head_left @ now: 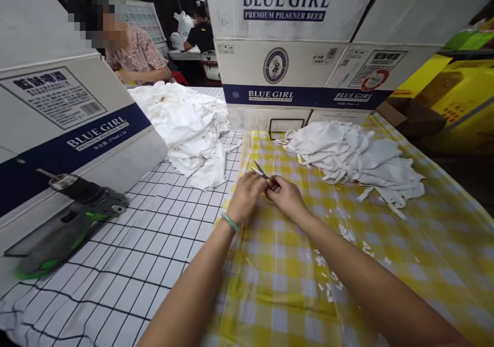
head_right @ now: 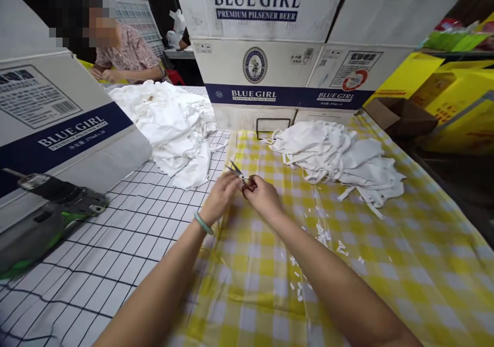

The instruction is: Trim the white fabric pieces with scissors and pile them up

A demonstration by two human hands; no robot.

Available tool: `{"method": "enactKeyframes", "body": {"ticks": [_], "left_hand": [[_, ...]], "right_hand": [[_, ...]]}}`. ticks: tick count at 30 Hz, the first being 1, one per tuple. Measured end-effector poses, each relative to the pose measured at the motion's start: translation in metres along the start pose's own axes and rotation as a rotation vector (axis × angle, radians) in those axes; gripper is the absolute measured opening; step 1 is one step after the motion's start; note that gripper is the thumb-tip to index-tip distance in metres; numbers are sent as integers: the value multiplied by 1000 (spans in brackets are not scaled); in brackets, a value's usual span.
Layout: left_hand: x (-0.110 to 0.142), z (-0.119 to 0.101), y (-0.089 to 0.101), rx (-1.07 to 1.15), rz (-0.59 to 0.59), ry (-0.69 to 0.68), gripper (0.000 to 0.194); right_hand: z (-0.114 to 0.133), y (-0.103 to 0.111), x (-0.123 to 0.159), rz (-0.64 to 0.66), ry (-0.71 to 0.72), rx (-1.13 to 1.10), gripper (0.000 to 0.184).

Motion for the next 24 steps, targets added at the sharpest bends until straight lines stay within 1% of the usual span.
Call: {"method": "enactKeyframes", "body": {"ticks": [2, 3, 4, 5, 6, 7, 8, 9, 10, 12, 13, 14, 15, 16, 17, 18, 19, 20, 21, 22, 23, 24], "left_hand": [[-15, 28, 40, -94, -96, 108, 14], [-22, 39, 56, -137, -127, 160, 10], [-26, 46, 69, -176, -140, 201, 4], [-28, 50, 76, -208, -134, 226, 5], [-26, 48, 79, -235, -118, 233, 11], [-19, 41, 76, -255, -98, 222, 14], [-8, 30, 68, -270, -73, 194, 15], [8, 16, 56, -278, -44, 156, 15], [29, 0, 41, -280, -10, 109, 14], [78, -31, 7, -267, 99, 15, 14], [104, -44, -8, -256, 171, -48, 17], [128, -55, -20, -234, 267, -139, 18], [148, -61, -27, -187, 349, -203, 16], [162, -62, -29, -135, 397, -247, 13], [168, -59, -24, -96, 396, -263, 10], [165, -51, -15, -85, 344, -250, 11], [157, -41, -4, -115, 248, -225, 16], [143, -31, 7, -206, 142, -210, 21], [127, -23, 14, -321, 68, -208, 28], [109, -17, 15, -422, 82, -223, 38], [92, -14, 11, -492, 165, -263, 46], [78, -13, 3, -531, 282, -313, 50]], "right_hand": [[1, -7, -18, 12, -52, 34, 28], [3, -11, -25, 28, -71, 47, 33], [6, -15, -29, 43, -79, 43, 37], [11, -18, -31, 56, -77, -1, 41], [15, -20, -31, 68, -69, -79, 43], [20, -22, -29, 82, -60, -182, 45], [24, -23, -25, 102, -53, -293, 46], [27, -24, -20, 135, -54, -393, 46], [29, -24, -12, 179, -62, -476, 45], [27, -26, 11, 264, -92, -605, 45], [23, -27, 25, 288, -113, -668, 46], [17, -28, 41, 291, -139, -716, 48], [10, -28, 57, 276, -171, -748, 49], [2, -29, 73, 250, -206, -762, 49], [-6, -31, 88, 222, -240, -758, 48], [-13, -33, 102, 196, -270, -754, 47], [-19, -35, 114, 176, -292, -756, 46], [-23, -38, 123, 161, -307, -762, 46], [-27, -40, 129, 150, -313, -768, 45], [-30, -42, 133, 140, -313, -771, 44], [-32, -42, 136, 132, -306, -769, 44], [-33, -42, 137, 127, -296, -760, 43]]}}
Point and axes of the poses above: each hand's wrist, its own x-axis away from the middle knuckle, its own y-axis out of the back of the hand, z = x × y, the point moved 5 cm from there along -x, towards the middle knuckle, and after that the axes turned 11 degrees about z, right-handed, at the moved point
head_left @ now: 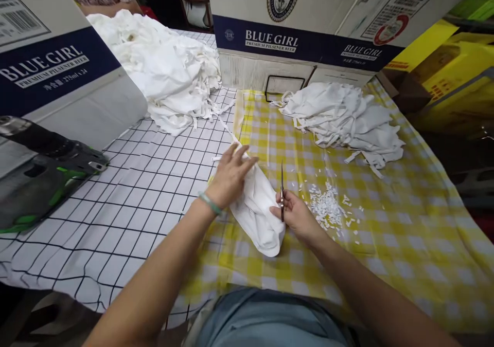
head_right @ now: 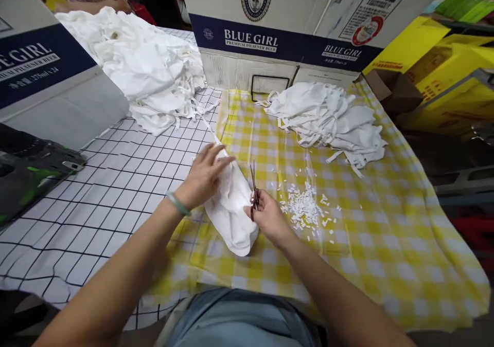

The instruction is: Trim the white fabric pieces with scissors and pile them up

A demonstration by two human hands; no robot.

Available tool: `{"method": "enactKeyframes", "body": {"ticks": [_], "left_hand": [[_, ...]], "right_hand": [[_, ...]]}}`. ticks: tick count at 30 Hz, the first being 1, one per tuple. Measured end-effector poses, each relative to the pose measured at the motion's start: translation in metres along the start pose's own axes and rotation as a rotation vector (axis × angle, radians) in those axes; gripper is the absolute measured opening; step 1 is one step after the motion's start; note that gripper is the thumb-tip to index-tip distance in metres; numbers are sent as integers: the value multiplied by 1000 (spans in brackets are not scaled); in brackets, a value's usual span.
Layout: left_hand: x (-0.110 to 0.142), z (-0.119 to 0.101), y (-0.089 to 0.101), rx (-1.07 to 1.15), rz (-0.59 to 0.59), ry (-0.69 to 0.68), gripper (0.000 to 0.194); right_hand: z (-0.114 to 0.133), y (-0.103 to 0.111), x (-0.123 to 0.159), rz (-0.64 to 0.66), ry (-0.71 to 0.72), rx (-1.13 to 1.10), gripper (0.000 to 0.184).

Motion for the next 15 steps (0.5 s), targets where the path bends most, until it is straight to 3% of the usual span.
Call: {"method": "enactKeyframes", "body": {"ticks": [3, 5, 7, 9, 11, 15], "left_hand": [[-24, -8, -10, 58, 223, -206, 32], [-23, -17, -7, 129, 220, -247, 15], [-14, -23, 3, 168, 172, -231, 13], [-3, -28, 16, 216, 107, -161, 16], [9, -27, 29, 341, 75, -16, 14], [32, -25, 40, 737, 230, 259, 18]], "right_hand": [[4, 11, 4, -78, 46, 129, 41], [14, 19, 12, -226, 132, 329, 42], [25, 15, 19, -323, 257, 485, 47], [29, -1, 20, -271, 357, 487, 53], [30, -18, 14, -180, 397, 386, 46], [36, -29, 0, -52, 370, 94, 26]]}}
Point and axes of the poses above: each hand's wrist, its own x-axis away from the middle knuckle, its own y-axis out of the back of the hand, z = x × y, the point moved 5 cm from there along -x, towards the middle knuckle, and after that the axes turned 11 degrees about z, right-handed, at the moved point
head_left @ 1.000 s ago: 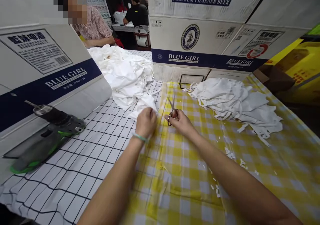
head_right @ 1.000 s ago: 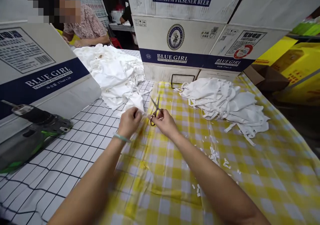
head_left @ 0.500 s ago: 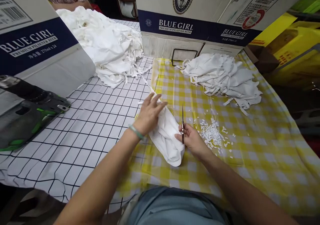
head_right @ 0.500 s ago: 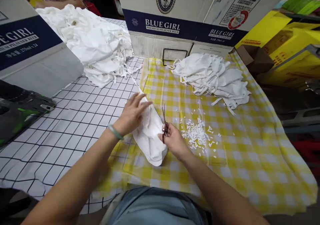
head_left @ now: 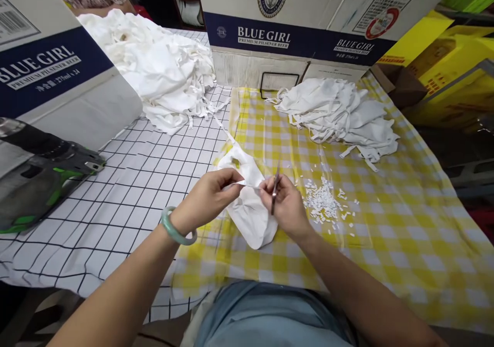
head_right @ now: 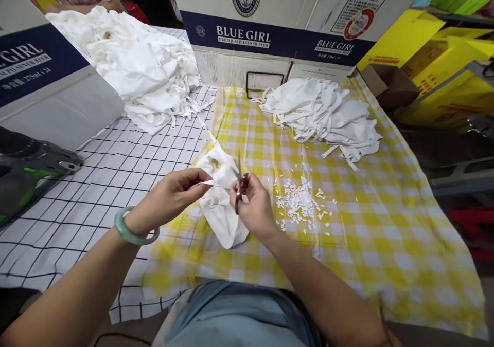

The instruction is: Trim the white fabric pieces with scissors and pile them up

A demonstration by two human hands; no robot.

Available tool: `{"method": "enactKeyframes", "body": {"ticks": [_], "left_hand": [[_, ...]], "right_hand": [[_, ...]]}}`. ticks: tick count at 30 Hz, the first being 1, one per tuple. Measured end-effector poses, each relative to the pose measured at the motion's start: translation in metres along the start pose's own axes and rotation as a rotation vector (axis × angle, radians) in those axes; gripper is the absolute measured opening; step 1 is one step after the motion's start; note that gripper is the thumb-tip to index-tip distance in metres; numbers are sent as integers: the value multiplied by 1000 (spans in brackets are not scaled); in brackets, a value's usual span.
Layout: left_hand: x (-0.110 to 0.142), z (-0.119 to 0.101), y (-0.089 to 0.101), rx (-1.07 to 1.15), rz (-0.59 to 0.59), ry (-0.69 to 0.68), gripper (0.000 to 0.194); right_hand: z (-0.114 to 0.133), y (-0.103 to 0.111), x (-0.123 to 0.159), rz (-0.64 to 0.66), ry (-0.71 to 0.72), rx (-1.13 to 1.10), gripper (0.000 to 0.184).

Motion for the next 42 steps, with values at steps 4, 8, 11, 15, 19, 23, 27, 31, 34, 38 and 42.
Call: {"method": "enactKeyframes", "body": {"ticks": [4, 8, 11, 15, 19, 23, 27, 31, 34, 38, 42], "left_hand": [[20, 2, -6, 249, 182, 51, 27], [29, 0, -19, 366, 289, 13, 31], [31, -2, -29, 483, 333, 49, 32], [28, -10, -33, 461, 223, -24, 27], [21, -22, -36, 322, -53, -307, 21], [5, -12, -61, 676, -101, -329, 28], [-9, 3, -91, 928, -114, -179, 26], [-16, 6, -112, 885, -100, -56, 27], [-20, 1, -116, 845, -69, -55, 31], [-23, -11, -108, 764, -44, -145, 32], [-24, -9, -102, 830, -48, -116, 31]], "right_hand": [[17, 8, -11, 221, -109, -198, 28], [35, 9, -16, 380, -160, -287, 28], [35, 5, -21, 404, -159, -319, 27], [22, 0, -20, 367, -154, -338, 30], [0, -15, -8, 332, -233, -487, 43], [-13, -13, 10, 271, -311, -535, 52], [-4, 30, 30, 193, -245, -57, 39], [-1, 66, 52, 29, -247, 240, 33], [-12, 56, 56, 25, -255, -78, 43], [-24, 29, 45, -39, -239, -334, 49], [-28, 18, 41, 47, -271, -358, 46]]}}
Point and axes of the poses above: each hand's wrist, its own x-axis away from the middle knuckle, its own y-axis out of the back of the hand, z = x × y, the point moved 5 cm from there along -x, towards the middle knuckle, and after that the axes turned 11 degrees about z, right-handed, at the moved point
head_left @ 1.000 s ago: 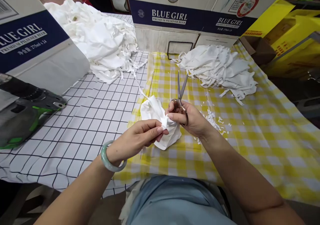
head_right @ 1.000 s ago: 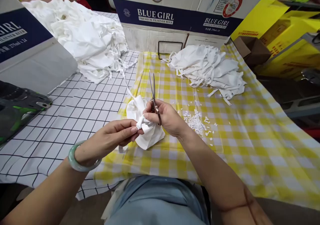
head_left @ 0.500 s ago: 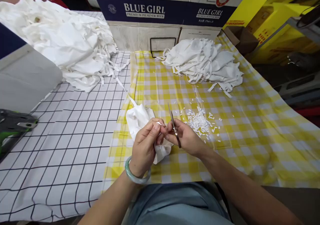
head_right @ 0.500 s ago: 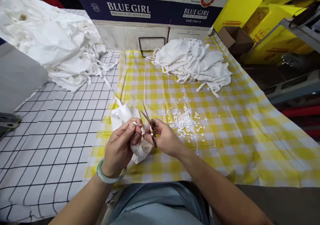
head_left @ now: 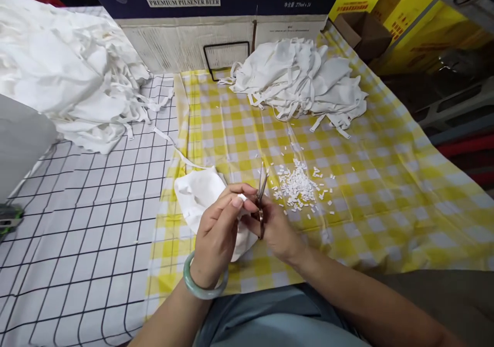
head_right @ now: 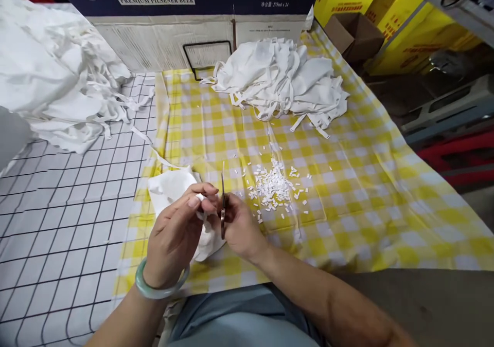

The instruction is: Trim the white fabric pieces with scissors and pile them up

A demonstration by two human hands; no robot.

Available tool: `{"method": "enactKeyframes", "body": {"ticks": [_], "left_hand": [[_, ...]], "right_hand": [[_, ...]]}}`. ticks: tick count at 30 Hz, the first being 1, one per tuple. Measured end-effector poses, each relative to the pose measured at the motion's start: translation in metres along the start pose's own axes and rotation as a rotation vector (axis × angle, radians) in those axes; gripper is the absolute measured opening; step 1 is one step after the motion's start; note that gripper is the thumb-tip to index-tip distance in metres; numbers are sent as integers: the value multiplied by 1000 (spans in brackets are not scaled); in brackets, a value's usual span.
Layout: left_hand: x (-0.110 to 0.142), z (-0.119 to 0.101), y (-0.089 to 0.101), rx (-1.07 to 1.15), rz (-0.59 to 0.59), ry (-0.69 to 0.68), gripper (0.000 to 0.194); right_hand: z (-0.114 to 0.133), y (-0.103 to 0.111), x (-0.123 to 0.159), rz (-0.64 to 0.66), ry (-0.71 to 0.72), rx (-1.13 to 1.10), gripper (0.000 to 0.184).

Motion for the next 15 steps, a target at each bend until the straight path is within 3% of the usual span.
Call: {"method": "enactKeyframes", "body": {"ticks": [3, 6, 9, 15], "left_hand": [[1, 7, 5, 1, -63, 8, 29], [3, 13, 4, -148, -113, -9, 28], [4, 20, -3, -266, -105, 13, 32], [4, 28, -13, -408, -8, -15, 36]], "right_hand": [[6, 12, 10, 38, -15, 220, 39], [28, 33, 25, -69, 46, 700, 30], [44, 43, 35, -65, 57, 1048, 32], [47, 48, 40, 5, -3, 1140, 38]]}}
Point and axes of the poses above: each hand's wrist, its own x-axis away from the middle knuckle, its own y-axis out of the back of the hand, z = x × y, the point moved 5 cm from there along -x, towards the middle knuckle, and after that the axes turned 11 degrees about z, right-handed, at the moved point
